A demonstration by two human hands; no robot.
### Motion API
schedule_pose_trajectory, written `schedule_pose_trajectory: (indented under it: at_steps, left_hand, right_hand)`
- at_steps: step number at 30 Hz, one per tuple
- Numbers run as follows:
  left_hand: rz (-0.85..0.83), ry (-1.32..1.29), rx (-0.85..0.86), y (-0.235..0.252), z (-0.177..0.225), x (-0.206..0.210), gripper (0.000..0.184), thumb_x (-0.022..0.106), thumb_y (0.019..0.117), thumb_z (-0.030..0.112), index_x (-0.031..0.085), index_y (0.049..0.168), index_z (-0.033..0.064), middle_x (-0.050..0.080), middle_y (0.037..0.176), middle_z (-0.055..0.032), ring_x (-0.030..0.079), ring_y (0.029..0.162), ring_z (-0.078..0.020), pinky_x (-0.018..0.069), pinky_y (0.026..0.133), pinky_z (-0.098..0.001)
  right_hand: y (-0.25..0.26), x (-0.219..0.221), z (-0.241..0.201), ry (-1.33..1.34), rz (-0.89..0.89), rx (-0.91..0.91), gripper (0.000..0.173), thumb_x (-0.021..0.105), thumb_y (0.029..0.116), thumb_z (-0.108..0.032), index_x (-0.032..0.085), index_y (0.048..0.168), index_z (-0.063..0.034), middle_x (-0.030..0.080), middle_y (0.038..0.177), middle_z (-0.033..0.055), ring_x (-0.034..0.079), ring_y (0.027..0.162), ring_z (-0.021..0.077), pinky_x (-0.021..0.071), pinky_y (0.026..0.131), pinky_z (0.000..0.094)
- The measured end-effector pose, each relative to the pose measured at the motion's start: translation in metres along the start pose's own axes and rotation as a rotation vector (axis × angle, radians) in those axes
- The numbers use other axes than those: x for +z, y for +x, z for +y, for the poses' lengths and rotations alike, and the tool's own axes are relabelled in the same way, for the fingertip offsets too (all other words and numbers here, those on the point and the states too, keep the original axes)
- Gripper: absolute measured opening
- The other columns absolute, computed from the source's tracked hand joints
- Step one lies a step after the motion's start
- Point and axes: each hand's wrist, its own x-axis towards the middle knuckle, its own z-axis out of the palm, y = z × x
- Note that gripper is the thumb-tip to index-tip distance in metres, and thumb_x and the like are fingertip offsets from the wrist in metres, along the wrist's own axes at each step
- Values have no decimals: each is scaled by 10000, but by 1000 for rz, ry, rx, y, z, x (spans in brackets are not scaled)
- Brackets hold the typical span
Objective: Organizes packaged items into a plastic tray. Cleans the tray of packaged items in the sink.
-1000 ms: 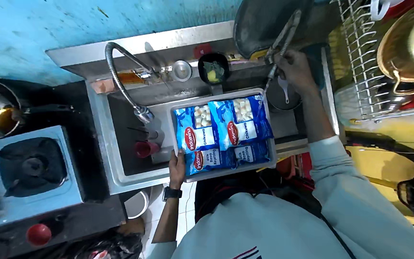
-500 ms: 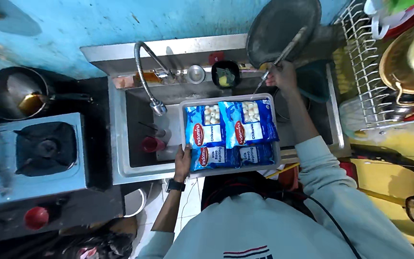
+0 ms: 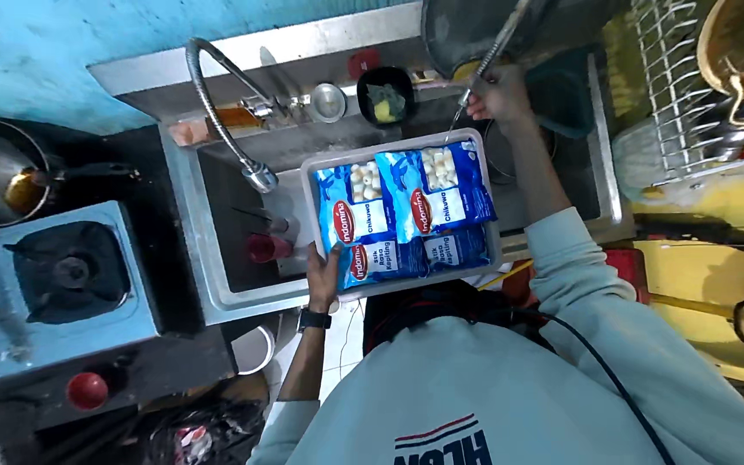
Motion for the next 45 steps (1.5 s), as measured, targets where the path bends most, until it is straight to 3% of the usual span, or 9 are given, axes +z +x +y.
schedule_pose_trajectory:
  at_steps: [4, 6, 9, 12, 14, 18, 33, 38, 45]
  left_hand:
    - [185, 216, 265, -1, -3, 5, 821, 702, 931, 419, 305, 1592, 135, 459, 1532, -177, 545, 1308, -331, 496, 1035, -546]
    - [227, 426, 503, -4, 4, 10, 757, 684, 936, 412, 397, 1549, 72, 345, 1609, -204, 370, 1463, -379, 365, 1172, -560]
    - [137, 572, 750, -14, 31, 34, 723, 759, 859, 474, 539, 1463, 145, 353, 1601, -229, 278, 1498, -457, 255, 1194, -662]
    - [12, 784, 648, -25, 58, 68, 1092, 731, 749, 761, 334, 1612, 222, 134, 1693, -238, 71, 1551, -506, 114, 1161, -787]
    - [-40, 855, 566, -20, 60, 86, 1181, 732, 726, 782, 191, 1654, 291, -25, 1714, -218, -69, 1543, -533, 20, 1101, -861]
    - [-26, 859, 541, -15, 54, 100, 1226, 740, 726, 775, 121, 1665, 286, -146, 1706, -209, -151, 1530, -538, 7, 1071, -885]
    - [-19, 908, 581, -16, 56, 93, 1139, 696, 759, 779, 189, 1656, 291, -18, 1703, -257, -44, 1529, -571, 64, 1075, -873]
    - [18, 630, 690, -23, 44, 73, 679, 656, 938, 472, 463, 1548, 246, 213, 1689, -189, 106, 1556, -479, 114, 1170, -774]
    - [-9, 484, 652, -39, 27, 70, 436, 680, 926, 286, 665, 1350, 186, 340, 1638, -181, 166, 1550, -452, 205, 1224, -645]
  right_hand:
    - [-2, -1, -1, -26, 2, 45, 376, 607, 1040, -367, 625, 1207, -31, 689, 871, 37, 691, 671, 111, 607, 627, 273]
    - [-1, 0, -1, -37, 1, 65, 370, 598, 1041, -370, 610, 1209, -40, 677, 856, 34, 689, 654, 113, 608, 612, 269]
    - [2, 0, -4, -50, 18, 92, 371, 607, 1035, -361, 591, 1237, -50, 672, 847, 43, 691, 647, 125, 608, 604, 277]
    - [0, -2, -7, -83, 21, 97, 364, 609, 1031, -369, 586, 1225, -61, 667, 833, 23, 684, 638, 109, 600, 597, 262]
    - [-2, -3, -7, -108, 20, 80, 361, 622, 1021, -376, 602, 1198, -63, 646, 829, 11, 650, 623, 101, 573, 584, 260]
    - [-4, -8, -2, -145, 16, 24, 340, 633, 1007, -372, 625, 1148, -63, 642, 821, -8, 607, 591, 78, 538, 551, 251]
    - [-14, -7, -10, -56, 77, -1, 372, 644, 1010, -342, 599, 1243, -55, 660, 871, 27, 642, 636, 103, 564, 584, 262]
    - [-27, -17, -13, -55, 76, -16, 351, 606, 1032, -334, 598, 1263, -68, 691, 883, 29, 656, 643, 111, 562, 575, 268]
    - [-37, -26, -12, -103, 74, -28, 316, 590, 1046, -335, 670, 1123, -38, 684, 900, 28, 626, 668, 83, 548, 618, 259]
